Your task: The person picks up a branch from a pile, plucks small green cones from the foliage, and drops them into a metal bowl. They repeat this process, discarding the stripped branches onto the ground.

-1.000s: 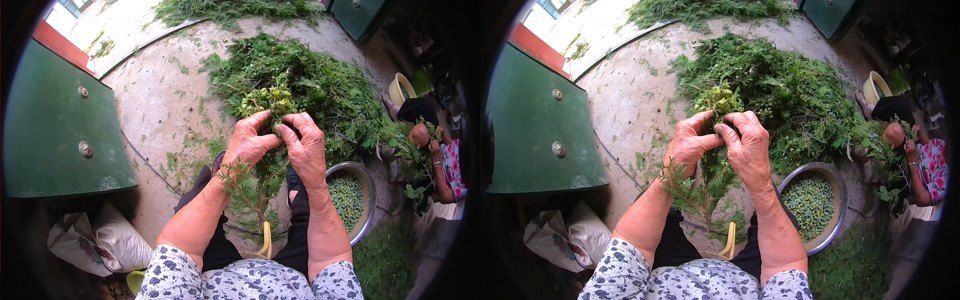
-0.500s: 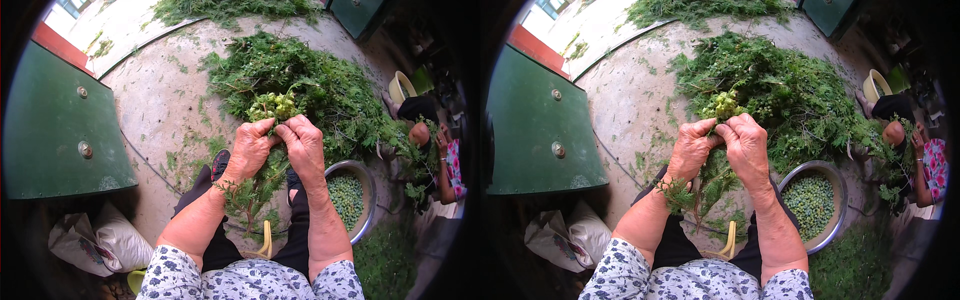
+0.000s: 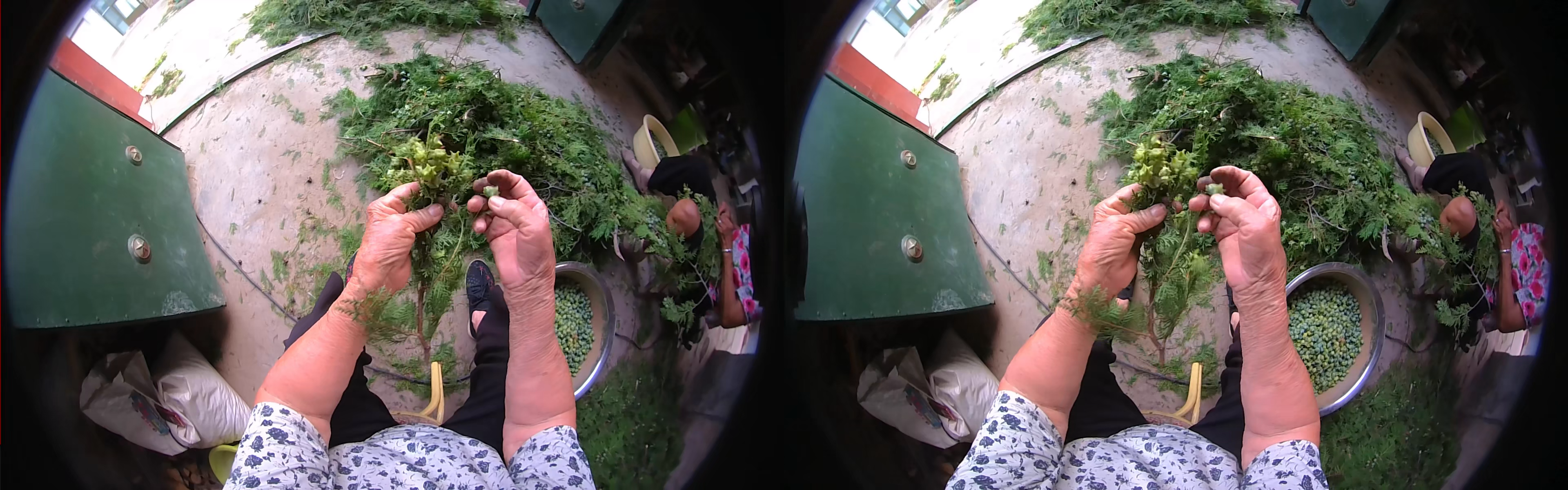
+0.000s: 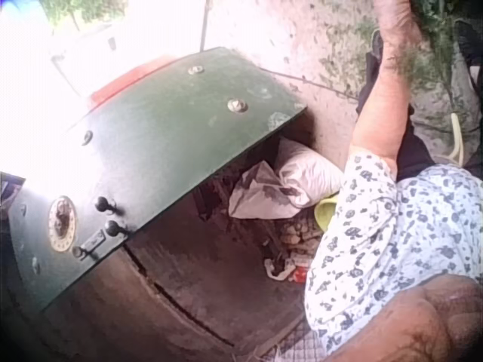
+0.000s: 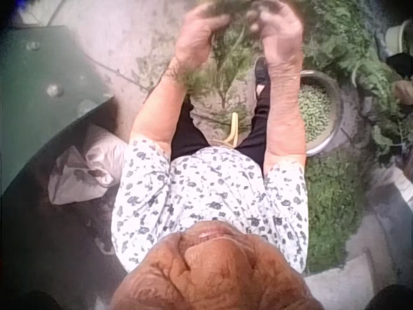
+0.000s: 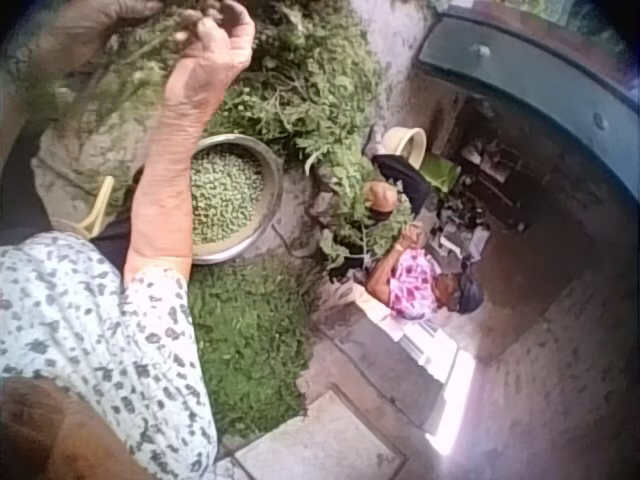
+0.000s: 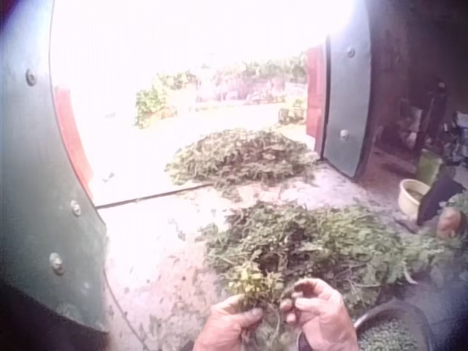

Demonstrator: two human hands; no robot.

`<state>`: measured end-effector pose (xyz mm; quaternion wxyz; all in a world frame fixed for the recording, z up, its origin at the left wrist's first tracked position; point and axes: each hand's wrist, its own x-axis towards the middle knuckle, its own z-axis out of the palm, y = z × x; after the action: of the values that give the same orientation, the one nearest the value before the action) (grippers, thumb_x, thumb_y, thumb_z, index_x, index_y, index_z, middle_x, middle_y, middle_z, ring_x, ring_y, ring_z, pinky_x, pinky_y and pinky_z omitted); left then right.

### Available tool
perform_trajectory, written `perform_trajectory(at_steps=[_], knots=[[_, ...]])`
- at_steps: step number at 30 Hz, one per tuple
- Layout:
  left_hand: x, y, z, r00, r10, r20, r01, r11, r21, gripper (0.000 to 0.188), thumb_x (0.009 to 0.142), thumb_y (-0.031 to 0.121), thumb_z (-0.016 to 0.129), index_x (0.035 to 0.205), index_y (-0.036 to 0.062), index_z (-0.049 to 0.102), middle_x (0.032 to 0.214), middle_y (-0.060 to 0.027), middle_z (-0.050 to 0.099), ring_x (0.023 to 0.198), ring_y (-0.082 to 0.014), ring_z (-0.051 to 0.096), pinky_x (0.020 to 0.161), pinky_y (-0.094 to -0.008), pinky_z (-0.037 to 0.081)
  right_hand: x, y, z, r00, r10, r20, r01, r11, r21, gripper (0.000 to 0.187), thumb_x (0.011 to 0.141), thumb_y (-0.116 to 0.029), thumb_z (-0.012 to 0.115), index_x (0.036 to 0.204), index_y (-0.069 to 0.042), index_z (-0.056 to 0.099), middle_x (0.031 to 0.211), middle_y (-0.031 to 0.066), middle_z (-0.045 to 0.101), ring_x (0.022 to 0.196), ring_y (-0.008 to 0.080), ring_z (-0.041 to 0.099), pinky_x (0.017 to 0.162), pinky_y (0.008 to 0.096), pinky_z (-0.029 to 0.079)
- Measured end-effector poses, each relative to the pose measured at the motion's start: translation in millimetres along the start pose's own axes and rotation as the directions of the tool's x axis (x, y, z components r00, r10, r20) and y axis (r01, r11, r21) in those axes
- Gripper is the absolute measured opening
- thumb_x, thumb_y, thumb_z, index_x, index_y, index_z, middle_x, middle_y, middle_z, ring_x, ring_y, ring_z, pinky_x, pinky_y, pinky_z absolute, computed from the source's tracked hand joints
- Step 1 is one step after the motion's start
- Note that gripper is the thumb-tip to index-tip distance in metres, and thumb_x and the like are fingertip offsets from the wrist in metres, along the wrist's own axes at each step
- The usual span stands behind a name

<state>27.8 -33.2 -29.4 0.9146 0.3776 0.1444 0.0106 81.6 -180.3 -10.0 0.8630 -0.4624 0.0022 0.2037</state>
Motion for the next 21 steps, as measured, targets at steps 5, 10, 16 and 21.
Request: perform_trajectory(at_steps=[5,10,16,21], knots=[[2,0,-4,1.000,0.015,-0.006,-0.015,1.000,-0.012,0.029,0.080,-0.006,0.058,0.108,0.0002,0.056,0.094,-0.0085,0.065,0.083,-0.0162,0.062,0.076,-0.0300,0.051,-4,7,7,0.998,0.059,-0.025,-0.062,0.988,-0.140,0.014,0.081,-0.006,0.062,0.093,-0.001,0.058,0.078,0.0022,0.059,0.059,0.0093,0.054,0.051,0.0217,0.042],[2,-2,-5,0.997,0.000,-0.071,-0.006,0.997,-0.079,0.028,0.077,-0.005,0.059,0.104,0.0013,0.058,0.092,-0.0071,0.064,0.082,-0.0158,0.061,0.077,-0.0288,0.048,-9,22,13,0.972,-0.222,0.072,0.204,0.655,-0.727,0.018,0.074,-0.010,0.070,0.085,0.002,0.062,0.073,0.0070,0.060,0.062,0.0125,0.056,0.057,0.0268,0.046],[2,4,-3,0.988,-0.064,-0.141,0.052,0.995,-0.087,0.017,0.081,0.010,0.060,0.094,-0.0012,0.060,0.088,-0.0098,0.065,0.082,-0.0189,0.061,0.079,-0.0307,0.047,-12,28,18,0.952,-0.246,0.183,0.287,0.507,-0.813,0.017,0.071,-0.010,0.070,0.083,0.001,0.063,0.078,0.0150,0.061,0.070,0.0254,0.061,0.064,0.0321,0.047],[5,0,-3,0.984,-0.085,-0.156,0.062,0.987,-0.146,0.014,0.081,0.010,0.060,0.092,0.0011,0.061,0.087,-0.0093,0.065,0.081,-0.0185,0.060,0.078,-0.0319,0.047,-16,32,23,0.958,-0.198,0.208,0.277,0.446,-0.851,0.017,0.072,-0.012,0.064,0.083,0.001,0.062,0.079,0.0176,0.060,0.073,0.0325,0.061,0.066,0.0374,0.047]])
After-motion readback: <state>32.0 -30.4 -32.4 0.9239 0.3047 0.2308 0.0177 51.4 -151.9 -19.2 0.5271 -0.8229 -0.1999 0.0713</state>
